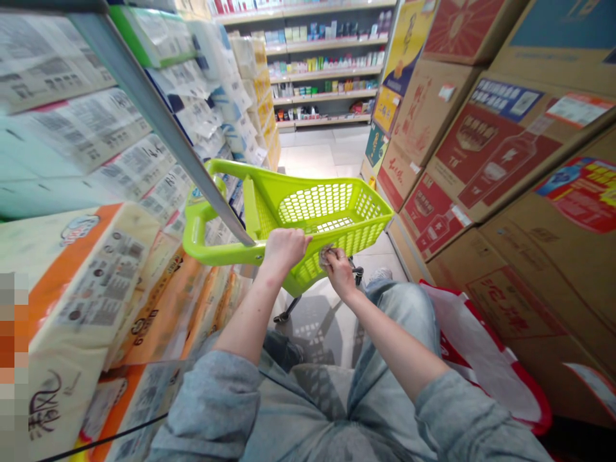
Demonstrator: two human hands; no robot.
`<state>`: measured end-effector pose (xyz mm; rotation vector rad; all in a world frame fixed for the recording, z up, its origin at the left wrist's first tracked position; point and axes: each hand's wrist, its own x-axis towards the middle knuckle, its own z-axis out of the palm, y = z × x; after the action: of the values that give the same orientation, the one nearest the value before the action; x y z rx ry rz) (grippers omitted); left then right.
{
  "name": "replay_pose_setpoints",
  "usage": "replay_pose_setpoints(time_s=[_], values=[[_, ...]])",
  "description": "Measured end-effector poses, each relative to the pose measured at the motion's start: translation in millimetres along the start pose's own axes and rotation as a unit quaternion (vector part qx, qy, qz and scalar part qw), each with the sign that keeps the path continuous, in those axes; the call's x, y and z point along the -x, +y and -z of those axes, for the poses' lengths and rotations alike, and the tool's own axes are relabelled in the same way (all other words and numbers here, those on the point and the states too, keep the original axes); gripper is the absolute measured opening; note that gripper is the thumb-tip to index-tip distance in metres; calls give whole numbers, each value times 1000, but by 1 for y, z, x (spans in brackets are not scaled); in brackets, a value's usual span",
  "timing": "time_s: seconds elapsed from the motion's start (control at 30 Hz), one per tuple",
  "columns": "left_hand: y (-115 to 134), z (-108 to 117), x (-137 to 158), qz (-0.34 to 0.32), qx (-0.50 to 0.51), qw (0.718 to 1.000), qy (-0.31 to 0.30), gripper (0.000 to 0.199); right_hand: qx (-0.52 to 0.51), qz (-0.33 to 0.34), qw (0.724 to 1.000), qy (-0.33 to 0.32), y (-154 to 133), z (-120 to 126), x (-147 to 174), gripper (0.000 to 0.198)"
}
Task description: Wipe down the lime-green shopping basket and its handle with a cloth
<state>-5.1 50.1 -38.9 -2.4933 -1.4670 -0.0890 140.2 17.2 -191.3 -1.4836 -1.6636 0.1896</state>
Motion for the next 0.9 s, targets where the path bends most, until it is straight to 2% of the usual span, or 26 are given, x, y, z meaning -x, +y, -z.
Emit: replay_pose_setpoints(time_s=[0.07, 0.13, 0.23, 0.33, 0.43, 0.5, 0.6, 0.77, 0.83, 0.9], values=[[0, 0, 0, 0, -1, 1000, 1, 45, 2, 1, 1000, -1, 2, 4, -1, 27], [0, 0, 0, -1, 4, 1000, 1, 46, -3, -6, 1000, 27, 6, 9, 0, 28], [0, 1, 1, -2, 11, 1000, -1, 47, -20, -48, 991, 127, 17, 17, -4, 32], [0, 1, 1, 4, 9, 1000, -3, 46, -13, -132, 961, 243, 37, 25, -17, 30], [0, 0, 0, 4, 3, 1000, -1, 46, 5, -190, 935, 299, 54, 33, -36, 28], [0, 0, 0, 2, 2, 1000, -1, 47, 4, -187, 940, 285, 55, 35, -45, 25], [0, 0, 0, 1, 1, 1000, -1, 47, -19, -153, 962, 227, 36, 30, -45, 23], [-1, 1, 1, -7, -13, 1000, 6, 43, -58, -44, 989, 129, 1, 20, -29, 25], [-1, 1, 2, -10, -14, 1000, 6, 45, -46, -18, 992, 115, 6, 23, -27, 26], [-2, 2, 3, -12, -14, 1000, 4, 47, -25, -11, 992, 119, 22, 31, -29, 27]])
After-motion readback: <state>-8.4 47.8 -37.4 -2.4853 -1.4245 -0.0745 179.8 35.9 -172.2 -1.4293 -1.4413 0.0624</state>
